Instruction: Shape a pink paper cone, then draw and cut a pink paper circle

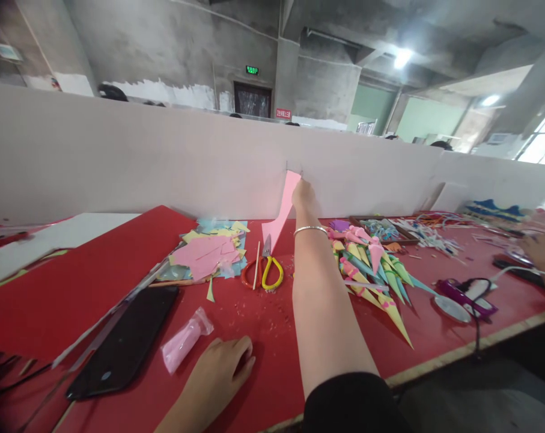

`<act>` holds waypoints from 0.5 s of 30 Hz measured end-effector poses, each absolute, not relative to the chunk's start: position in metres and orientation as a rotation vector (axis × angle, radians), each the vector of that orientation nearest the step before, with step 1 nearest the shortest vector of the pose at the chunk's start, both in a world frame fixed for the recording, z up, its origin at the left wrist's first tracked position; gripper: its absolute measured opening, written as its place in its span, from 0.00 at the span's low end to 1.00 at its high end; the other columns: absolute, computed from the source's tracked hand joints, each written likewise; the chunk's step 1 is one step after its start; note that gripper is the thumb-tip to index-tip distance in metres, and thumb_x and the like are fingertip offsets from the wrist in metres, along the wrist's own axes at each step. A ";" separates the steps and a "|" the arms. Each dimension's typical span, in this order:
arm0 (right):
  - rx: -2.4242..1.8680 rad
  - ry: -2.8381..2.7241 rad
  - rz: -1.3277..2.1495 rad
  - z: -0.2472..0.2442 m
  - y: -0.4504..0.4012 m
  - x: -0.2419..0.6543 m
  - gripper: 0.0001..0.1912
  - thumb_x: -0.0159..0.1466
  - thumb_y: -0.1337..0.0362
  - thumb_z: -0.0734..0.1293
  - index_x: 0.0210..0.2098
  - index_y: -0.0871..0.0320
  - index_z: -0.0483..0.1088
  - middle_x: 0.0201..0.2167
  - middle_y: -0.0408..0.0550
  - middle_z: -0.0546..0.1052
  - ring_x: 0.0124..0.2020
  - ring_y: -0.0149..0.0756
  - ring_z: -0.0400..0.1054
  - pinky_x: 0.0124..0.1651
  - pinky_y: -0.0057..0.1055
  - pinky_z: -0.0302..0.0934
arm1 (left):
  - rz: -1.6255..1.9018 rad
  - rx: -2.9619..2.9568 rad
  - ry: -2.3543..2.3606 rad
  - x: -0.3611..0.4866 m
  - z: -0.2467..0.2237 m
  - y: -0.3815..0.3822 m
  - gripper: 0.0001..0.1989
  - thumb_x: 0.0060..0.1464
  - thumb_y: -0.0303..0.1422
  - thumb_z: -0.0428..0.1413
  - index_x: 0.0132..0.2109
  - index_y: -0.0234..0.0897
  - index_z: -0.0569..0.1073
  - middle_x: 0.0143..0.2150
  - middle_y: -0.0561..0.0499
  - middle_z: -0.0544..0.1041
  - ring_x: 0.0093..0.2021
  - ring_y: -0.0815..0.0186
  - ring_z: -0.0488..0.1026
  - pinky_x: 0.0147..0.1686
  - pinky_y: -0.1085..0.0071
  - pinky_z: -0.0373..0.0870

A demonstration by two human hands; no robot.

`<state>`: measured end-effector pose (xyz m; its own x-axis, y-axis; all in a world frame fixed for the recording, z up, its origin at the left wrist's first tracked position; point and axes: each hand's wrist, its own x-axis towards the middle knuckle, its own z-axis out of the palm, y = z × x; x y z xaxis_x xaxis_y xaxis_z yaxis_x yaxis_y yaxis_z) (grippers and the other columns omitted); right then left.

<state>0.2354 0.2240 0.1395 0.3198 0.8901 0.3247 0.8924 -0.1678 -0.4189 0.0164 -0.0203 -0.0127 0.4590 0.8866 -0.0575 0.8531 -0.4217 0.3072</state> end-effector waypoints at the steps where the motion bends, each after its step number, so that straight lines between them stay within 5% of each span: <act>1: -2.029 -1.543 -0.032 0.139 0.223 0.238 0.21 0.67 0.68 0.47 0.51 0.67 0.64 0.38 0.59 0.74 0.42 0.43 0.70 0.42 0.33 0.59 | 0.159 2.420 1.484 0.016 -0.013 -0.020 0.07 0.53 0.28 0.44 0.31 0.38 0.66 0.30 0.51 0.76 0.33 0.62 0.72 0.34 0.67 0.58; 15: -1.877 -1.402 -0.237 0.182 0.221 0.250 0.21 0.69 0.65 0.43 0.55 0.64 0.55 0.46 0.60 0.69 0.50 0.43 0.63 0.47 0.34 0.56 | 0.133 2.464 1.492 0.016 -0.011 -0.020 0.08 0.53 0.28 0.43 0.31 0.38 0.66 0.29 0.51 0.76 0.32 0.62 0.71 0.33 0.68 0.57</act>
